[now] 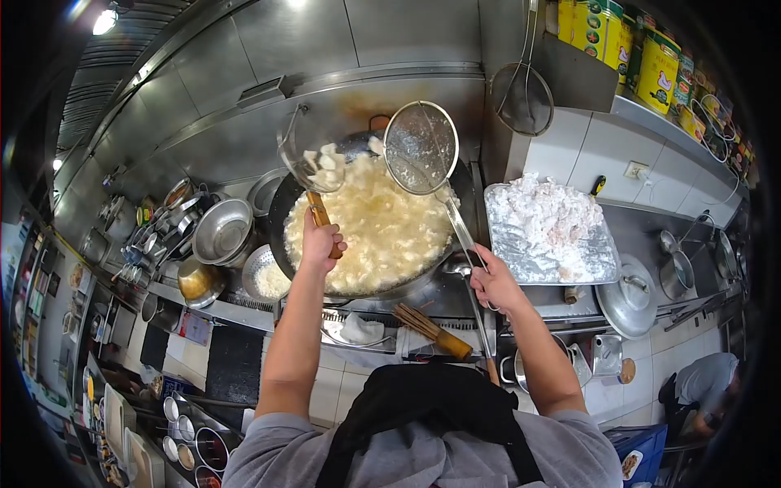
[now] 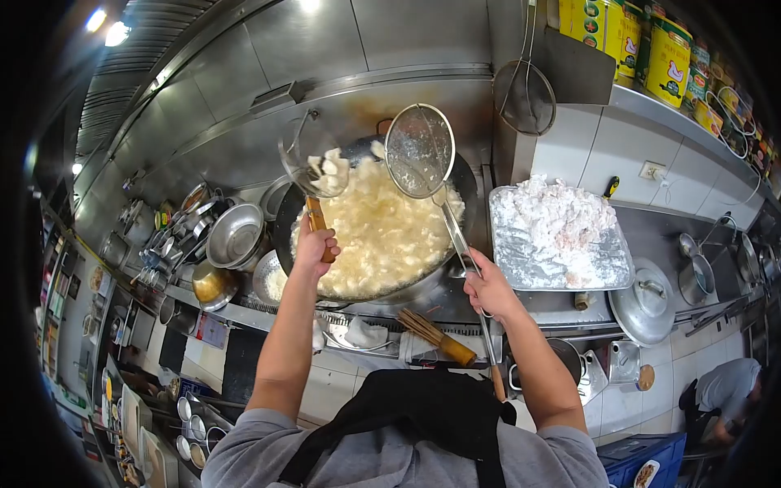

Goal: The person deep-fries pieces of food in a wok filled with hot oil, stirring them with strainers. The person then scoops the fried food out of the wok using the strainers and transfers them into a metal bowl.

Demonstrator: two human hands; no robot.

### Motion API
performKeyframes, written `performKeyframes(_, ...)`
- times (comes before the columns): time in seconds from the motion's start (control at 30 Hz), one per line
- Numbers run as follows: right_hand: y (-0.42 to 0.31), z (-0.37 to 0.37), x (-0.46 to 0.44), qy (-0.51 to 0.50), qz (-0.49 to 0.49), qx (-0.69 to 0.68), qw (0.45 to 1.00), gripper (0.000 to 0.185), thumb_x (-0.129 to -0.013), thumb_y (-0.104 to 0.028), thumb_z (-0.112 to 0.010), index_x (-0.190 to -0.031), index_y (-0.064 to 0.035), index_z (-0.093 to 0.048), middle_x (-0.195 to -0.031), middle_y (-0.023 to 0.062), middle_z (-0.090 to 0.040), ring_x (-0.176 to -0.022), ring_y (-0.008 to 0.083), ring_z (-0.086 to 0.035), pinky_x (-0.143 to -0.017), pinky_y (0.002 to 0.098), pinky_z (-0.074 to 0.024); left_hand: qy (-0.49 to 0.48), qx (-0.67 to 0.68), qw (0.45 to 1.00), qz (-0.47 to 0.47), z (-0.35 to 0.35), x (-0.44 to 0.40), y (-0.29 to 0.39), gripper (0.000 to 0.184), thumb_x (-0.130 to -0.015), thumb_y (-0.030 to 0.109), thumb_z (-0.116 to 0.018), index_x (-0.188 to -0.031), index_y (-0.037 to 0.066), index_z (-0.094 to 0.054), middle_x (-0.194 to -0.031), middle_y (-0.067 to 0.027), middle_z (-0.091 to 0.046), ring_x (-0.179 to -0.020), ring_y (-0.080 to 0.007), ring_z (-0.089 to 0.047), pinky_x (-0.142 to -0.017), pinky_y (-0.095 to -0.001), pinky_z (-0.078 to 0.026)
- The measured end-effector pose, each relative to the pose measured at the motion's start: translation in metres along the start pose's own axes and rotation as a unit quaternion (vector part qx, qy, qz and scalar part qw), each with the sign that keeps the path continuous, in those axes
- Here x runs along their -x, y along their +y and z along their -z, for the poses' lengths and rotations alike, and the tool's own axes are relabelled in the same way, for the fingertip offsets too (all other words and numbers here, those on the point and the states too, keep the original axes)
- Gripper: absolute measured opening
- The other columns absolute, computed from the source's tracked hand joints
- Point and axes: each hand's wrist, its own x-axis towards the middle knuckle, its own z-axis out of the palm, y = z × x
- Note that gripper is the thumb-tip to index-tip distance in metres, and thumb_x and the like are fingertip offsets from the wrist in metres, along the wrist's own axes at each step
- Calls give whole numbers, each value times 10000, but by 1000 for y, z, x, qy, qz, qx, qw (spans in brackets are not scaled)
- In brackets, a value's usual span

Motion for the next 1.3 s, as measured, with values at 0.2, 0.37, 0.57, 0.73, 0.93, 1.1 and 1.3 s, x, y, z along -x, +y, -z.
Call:
performKeyframes(0.2,17,-2,5,3,-8,-37,999,498,-968,-30,-406,-1444,-153,-324,-644,8,-429,-459,75,-327,-416,245,-333,90,-130,987,-16,10,-11,0,900,-790,-124,-415,-1518,258,-49,-789,-45,-430,-542,-118,-415,-449,-286,-368)
performKeyframes(0.37,29,-15,9,16,-21,-43,999,496,-964,-16,-401,-1434,-163,-344,-639,5,-424,-435,76,-349,-394,262,-336,90,-260,959,-73,74,-3,36,850,-807,-121,-403,-1525,236,-123,-784,-35,-457,-512,-97,-389,-421,-261,-339)
performKeyframes(0.57,35,-65,4,13,-26,-39,999,489,-959,-11,-393,-1429,-136,-347,-615,12,-419,-421,76,-352,-379,263,-326,127,-215,963,-104,147,48,50,825,-822,-107,-420,-1525,238,-159,-799,-18,-455,-526,-75,-396,-423,-228,-337)
performKeyframes(0.73,37,-121,-9,-2,-44,-6,999,496,-956,-23,-413,-1435,-137,-351,-608,2,-420,-425,69,-357,-383,253,-332,228,-324,897,-196,250,71,3,801,-825,-93,-424,-1526,191,-160,-1120,-148,-507,-864,-236,-518,-716,-316,-420)
performKeyframes(0.93,51,-191,-34,-36,-57,8,998,534,-943,1,-419,-1450,-143,-337,-612,1,-433,-438,66,-356,-391,236,-313,292,-465,825,-131,331,96,-77,777,-869,48,-531,-1525,200,-143,-1238,-275,-568,-1032,-445,-601,-848,-445,-481)
performKeyframes(1.1,45,-266,-50,-60,-54,-5,997,559,-935,-3,-437,-1459,-162,-326,-605,0,-428,-426,60,-347,-379,232,-298,287,-464,838,-14,359,82,-107,759,-891,132,-554,-1521,221,-139,-1190,-282,-589,-1011,-467,-594,-820,-488,-482)
performKeyframes(1.3,65,-348,-68,-108,-75,9,991,569,-937,-36,-448,-1475,-177,-322,-623,-11,-424,-433,54,-355,-393,225,-337,288,-363,879,-114,354,85,-31,781,-857,-39,-446,-1529,198,-125,-1295,-250,-509,-1100,-397,-571,-910,-416,-460)
